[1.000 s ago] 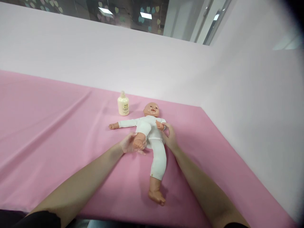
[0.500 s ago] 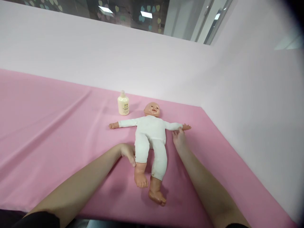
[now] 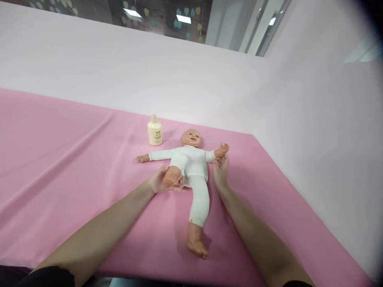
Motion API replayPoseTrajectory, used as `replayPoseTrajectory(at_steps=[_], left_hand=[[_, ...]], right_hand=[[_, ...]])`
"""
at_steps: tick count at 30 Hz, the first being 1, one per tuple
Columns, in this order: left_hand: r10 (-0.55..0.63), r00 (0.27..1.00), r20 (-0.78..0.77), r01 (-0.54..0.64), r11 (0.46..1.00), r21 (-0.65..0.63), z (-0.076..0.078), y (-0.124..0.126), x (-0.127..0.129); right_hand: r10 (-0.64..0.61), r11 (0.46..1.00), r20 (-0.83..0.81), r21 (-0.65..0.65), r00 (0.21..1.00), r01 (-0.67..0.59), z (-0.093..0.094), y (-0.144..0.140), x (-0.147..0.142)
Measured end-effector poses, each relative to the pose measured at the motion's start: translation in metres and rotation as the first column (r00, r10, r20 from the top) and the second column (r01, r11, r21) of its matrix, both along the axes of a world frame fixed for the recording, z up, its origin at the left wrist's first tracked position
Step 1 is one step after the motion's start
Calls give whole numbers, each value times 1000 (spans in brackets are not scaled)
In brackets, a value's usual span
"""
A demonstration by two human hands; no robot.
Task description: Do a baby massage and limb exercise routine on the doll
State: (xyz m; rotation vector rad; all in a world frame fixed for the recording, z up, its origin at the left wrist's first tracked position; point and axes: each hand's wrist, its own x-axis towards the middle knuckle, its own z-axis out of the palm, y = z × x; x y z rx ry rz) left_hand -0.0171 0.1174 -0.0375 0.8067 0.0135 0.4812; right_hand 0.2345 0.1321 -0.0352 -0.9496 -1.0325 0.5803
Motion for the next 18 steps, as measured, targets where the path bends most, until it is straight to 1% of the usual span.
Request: replayPoseTrajectory(at_steps=[2,3,6,8,9,11,13,14,16,18], left_hand=[[44,999,-1,-44,996,-83,2,2,0],[61,998,-4,-61,992,-108,3,2,0],[93,996,-17,-94,984,-152,7,1,0],[106,994,-25,-109,980,-168,8,0,1],[111,993,-29,-114,978,-175,9,0,1],[119,992,-37,-124,976,-178,8,0,2],[122,992,-42,-127,978,-164,8,0,1],[120,992,-44,-126,981,-149,7,0,1],[85,995,-46,-89,992,-92,7,-1,0],[11,997,-72,-12,1000,-8,8,-3,-2]], right_hand=[[31,999,154,10,988,-33,-2,-3,-4],[47,998,249,16,967,-53,-3,-4,-5],[88,991,527,42,845,-129,-3,-6,-4],[86,986,625,59,776,-157,-3,-6,-3],[74,986,648,68,758,-155,-2,-6,-2],[57,986,663,81,747,-147,-1,-6,-2],[65,985,648,82,759,-155,-1,-6,-2],[77,985,623,74,778,-156,-1,-6,-3],[101,989,527,39,844,-143,-1,-6,-4],[110,994,361,-17,926,-111,0,-5,-5]])
